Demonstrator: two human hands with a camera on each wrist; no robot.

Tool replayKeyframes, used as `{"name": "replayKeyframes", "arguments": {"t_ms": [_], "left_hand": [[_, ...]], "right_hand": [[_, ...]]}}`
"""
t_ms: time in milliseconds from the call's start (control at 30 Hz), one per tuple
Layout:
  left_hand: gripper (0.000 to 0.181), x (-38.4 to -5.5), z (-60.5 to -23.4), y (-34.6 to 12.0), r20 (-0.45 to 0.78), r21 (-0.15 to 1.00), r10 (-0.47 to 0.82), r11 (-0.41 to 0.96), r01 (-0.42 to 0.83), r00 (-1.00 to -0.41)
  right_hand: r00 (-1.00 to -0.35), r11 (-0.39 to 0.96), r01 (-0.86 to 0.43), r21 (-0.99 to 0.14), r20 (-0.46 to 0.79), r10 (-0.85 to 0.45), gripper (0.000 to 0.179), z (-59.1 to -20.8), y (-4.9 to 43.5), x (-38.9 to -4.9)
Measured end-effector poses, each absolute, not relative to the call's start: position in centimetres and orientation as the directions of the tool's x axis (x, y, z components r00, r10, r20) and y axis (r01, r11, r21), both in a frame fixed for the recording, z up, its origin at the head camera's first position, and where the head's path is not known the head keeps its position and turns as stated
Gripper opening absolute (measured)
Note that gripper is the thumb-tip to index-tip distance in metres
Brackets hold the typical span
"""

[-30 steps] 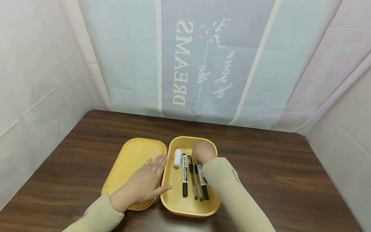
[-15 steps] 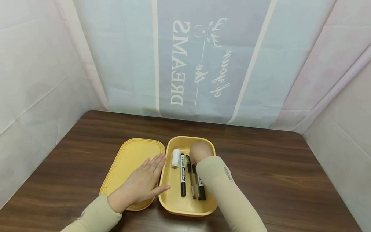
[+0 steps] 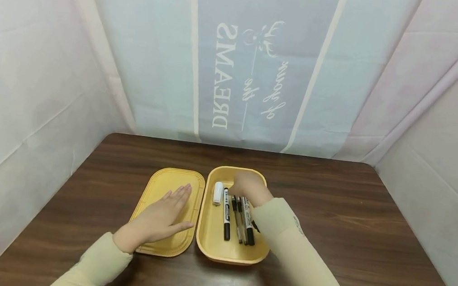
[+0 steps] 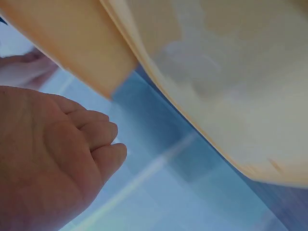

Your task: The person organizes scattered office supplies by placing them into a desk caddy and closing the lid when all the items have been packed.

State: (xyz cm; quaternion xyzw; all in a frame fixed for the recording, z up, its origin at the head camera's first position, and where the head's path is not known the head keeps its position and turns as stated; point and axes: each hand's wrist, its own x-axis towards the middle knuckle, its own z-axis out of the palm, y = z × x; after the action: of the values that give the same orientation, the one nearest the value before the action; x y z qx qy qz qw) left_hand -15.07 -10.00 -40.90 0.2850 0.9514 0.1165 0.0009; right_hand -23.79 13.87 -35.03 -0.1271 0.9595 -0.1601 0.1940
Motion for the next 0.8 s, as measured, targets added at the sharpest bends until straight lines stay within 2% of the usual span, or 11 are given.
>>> {"name": "replayKeyframes", "arguments": {"t_ms": [100, 200, 367, 467, 567, 667, 800], "left_hand": [[0.090, -14.7, -40.8, -12.0, 0.052, 0.240, 0.505, 0.831, 0.502, -0.861], [0.092, -14.0, -40.9, -14.2, 0.046, 0.257, 0.468, 0.848, 0.464, -0.882], [0.099, -12.5, -41.6, -17.0, 0.018, 0.237, 0.450, 0.866, 0.441, -0.893], [0.104, -11.9, -42.2, -17.7, -0.019, 0.242, 0.460, 0.864, 0.442, -0.888], [0.109, -11.4, -42.6, -18.2, -0.042, 0.265, 0.456, 0.863, 0.430, -0.889], [0.113, -11.1, -42.8, -18.7, -0.044, 0.271, 0.442, 0.868, 0.415, -0.896], [0.116, -11.1, -42.9, -19.8, -0.026, 0.241, 0.421, 0.883, 0.403, -0.907]], "right_hand": [[-0.891, 0.890, -0.327, -0.319, -0.210, -0.403, 0.052, -33.8, 13.6, -21.9], [-0.892, 0.871, -0.367, -0.326, -0.142, -0.429, 0.052, -33.0, 12.9, -19.5], [-0.887, 0.821, -0.416, -0.392, -0.025, -0.461, 0.095, -33.3, 11.2, -13.9], [-0.849, 0.771, -0.498, -0.397, 0.039, -0.527, 0.098, -34.4, 9.8, -10.7], [-0.795, 0.732, -0.572, -0.371, 0.031, -0.606, 0.102, -35.6, 8.0, -8.6], [-0.754, 0.706, -0.598, -0.379, -0.033, -0.656, 0.109, -37.1, 5.9, -7.7], [-0.765, 0.730, -0.560, -0.390, -0.093, -0.637, 0.119, -39.5, 3.4, -7.7]]}}
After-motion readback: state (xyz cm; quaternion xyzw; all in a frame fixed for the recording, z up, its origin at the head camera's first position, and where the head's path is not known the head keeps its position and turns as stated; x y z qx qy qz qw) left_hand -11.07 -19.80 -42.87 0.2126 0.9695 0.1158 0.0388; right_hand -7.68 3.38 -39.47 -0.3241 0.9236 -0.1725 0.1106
